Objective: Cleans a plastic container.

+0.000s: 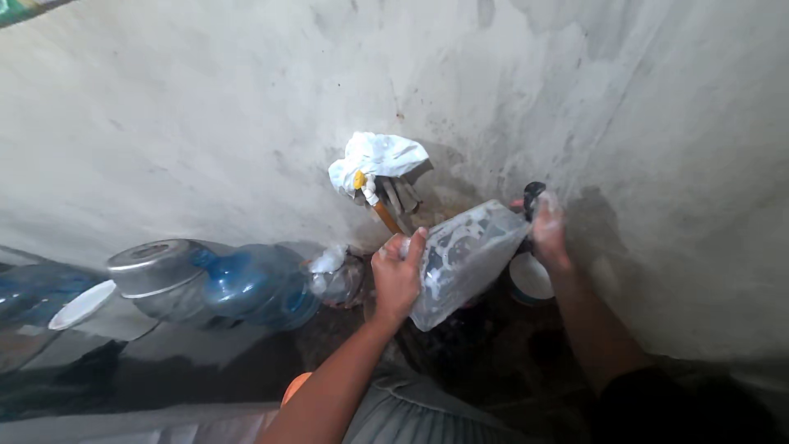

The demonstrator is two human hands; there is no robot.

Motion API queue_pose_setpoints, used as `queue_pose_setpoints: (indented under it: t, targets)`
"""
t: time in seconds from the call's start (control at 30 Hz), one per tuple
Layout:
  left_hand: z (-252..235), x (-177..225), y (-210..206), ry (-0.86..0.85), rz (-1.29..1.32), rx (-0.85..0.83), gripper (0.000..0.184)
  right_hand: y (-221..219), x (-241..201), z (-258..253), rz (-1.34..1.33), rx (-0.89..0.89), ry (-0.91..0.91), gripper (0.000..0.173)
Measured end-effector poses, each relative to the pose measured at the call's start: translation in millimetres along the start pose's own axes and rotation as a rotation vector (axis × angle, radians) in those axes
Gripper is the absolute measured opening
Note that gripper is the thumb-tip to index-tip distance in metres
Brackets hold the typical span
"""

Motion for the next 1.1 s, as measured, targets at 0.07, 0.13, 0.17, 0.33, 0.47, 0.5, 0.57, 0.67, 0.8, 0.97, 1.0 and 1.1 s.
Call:
queue_pose_setpoints:
  t: [0.07, 0.13, 0.17, 0.33, 0.47, 0.5, 0.57, 0.67, 0.8, 0.97, 1.0, 1.1]
  targets:
    - [5.5, 17.2, -5.9, -0.234, -0.037, -0.046, 0.041, 4.3, 13.4, -17.1, 0.008, -0.019, -0.060, 0.055]
    - [14.9, 33.3, -14.4, -0.521, -0.119, -0.081, 0.045, 8.7, 0.6, -9.9, 0.107, -0.058, 0.044, 0.054]
    - [21.9, 40.0, -18.7, -0.650, -0.163, -0.101, 0.047, 5.8, -14.2, 1.1, 0.139, -0.121, 0.118, 0.052]
    - [59.1, 63.6, -37.9, -1.143, -0.296, -0.208, 0.045, -39.6, -84.5, 82.8, -0.011, -0.563, 0.397, 0.053]
    - [62.4, 59.9, -35.7, -1.243, -0.379, -0.173, 0.045, -60.6, -94.5, 137.1, 0.052, -1.104, 0.494, 0.042]
    - [60.7, 57.3, -33.8, -1.241, -0.406, -0.153, 0.046, -61.3, -90.9, 143.8, 0.189, -1.188, 0.500, 0.045]
    - [55.7, 57.6, -31.3, -1.217, -0.406, -0.129, 0.046, -63.3, -83.3, 147.5, 0.415, -1.204, 0.549, 0.049]
    - [36.7, 55.7, -33.5, -1.006, -0.430, -0.112, 0.044, -58.8, -88.9, 149.9, 0.471, -1.081, 0.666, 0.035]
    - [6.3, 29.9, -38.4, -0.287, -0.395, -0.151, 0.070, -42.5, -82.2, 139.6, 0.426, -0.791, 0.689, 0.023]
    - [15.1, -19.1, -52.1, 0.303, -0.176, -0.283, 0.081, -43.2, -71.6, 147.0, 0.117, -0.697, 0.843, 0.032]
    - [14.0, -23.6, -51.6, 0.298, -0.193, -0.281, 0.078, -47.1, -67.9, 144.9, 0.017, -0.811, 0.753, 0.037]
    - [11.6, -39.3, -44.9, 0.305, -0.258, -0.254, 0.077, -57.5, -47.1, 116.6, -0.267, -0.976, 0.473, 0.062]
Point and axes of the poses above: each hand's wrist, its own z-axis away from the middle knuckle, its own y-axis out of the back of the hand, x = y × z, the point moved 10 cm from there along -z, towards the middle knuckle, and after that the axes turned 10 degrees about x, right-handed, at the moved point
